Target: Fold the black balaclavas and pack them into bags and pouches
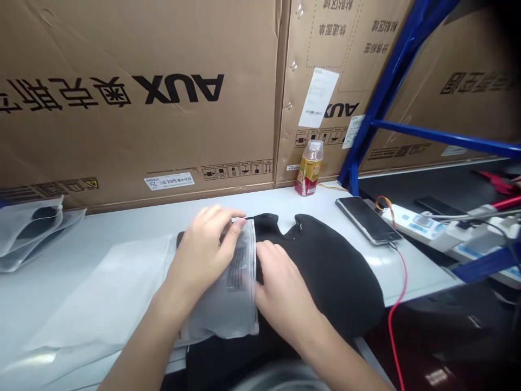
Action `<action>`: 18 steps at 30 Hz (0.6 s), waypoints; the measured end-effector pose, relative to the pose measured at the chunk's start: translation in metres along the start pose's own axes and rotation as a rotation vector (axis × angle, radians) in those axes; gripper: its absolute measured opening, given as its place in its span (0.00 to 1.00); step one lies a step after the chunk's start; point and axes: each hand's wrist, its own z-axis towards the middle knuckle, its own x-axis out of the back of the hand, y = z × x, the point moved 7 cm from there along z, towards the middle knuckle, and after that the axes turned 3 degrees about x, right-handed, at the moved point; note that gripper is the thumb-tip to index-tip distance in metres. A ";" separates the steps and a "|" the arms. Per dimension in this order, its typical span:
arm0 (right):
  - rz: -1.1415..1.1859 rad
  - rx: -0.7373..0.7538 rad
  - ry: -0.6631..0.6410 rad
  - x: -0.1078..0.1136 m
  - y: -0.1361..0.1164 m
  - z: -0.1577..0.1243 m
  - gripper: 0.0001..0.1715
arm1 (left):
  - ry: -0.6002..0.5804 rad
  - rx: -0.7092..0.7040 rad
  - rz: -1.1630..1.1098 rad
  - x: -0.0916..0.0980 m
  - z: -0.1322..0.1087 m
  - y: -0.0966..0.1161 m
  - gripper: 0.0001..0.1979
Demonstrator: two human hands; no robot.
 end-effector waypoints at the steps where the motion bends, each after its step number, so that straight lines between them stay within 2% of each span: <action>1: 0.009 0.008 -0.012 -0.001 0.002 0.001 0.10 | -0.041 -0.011 -0.006 -0.003 -0.003 -0.001 0.16; 4: 0.258 -0.011 0.027 0.006 0.011 0.002 0.08 | -0.097 0.047 0.045 -0.008 -0.019 -0.011 0.23; 7: 0.611 -0.115 0.122 0.023 0.022 0.001 0.03 | -0.143 0.255 0.069 -0.013 -0.040 -0.034 0.30; 10: 0.882 -0.224 0.127 0.032 0.028 -0.002 0.08 | -0.162 0.398 -0.035 -0.018 -0.052 -0.051 0.35; 12: 1.011 -0.270 0.108 0.035 0.030 -0.004 0.13 | -0.112 0.398 -0.091 -0.011 -0.050 -0.055 0.34; 15: 0.996 -0.285 0.177 0.045 0.043 -0.006 0.16 | 0.013 0.312 -0.037 0.022 -0.038 -0.060 0.28; 17: 0.791 -0.263 0.266 0.058 0.056 -0.008 0.15 | 0.074 0.303 0.069 0.056 -0.032 -0.075 0.26; 18: 0.634 -0.241 0.283 0.064 0.061 -0.008 0.14 | 0.080 0.338 0.141 0.073 -0.030 -0.089 0.26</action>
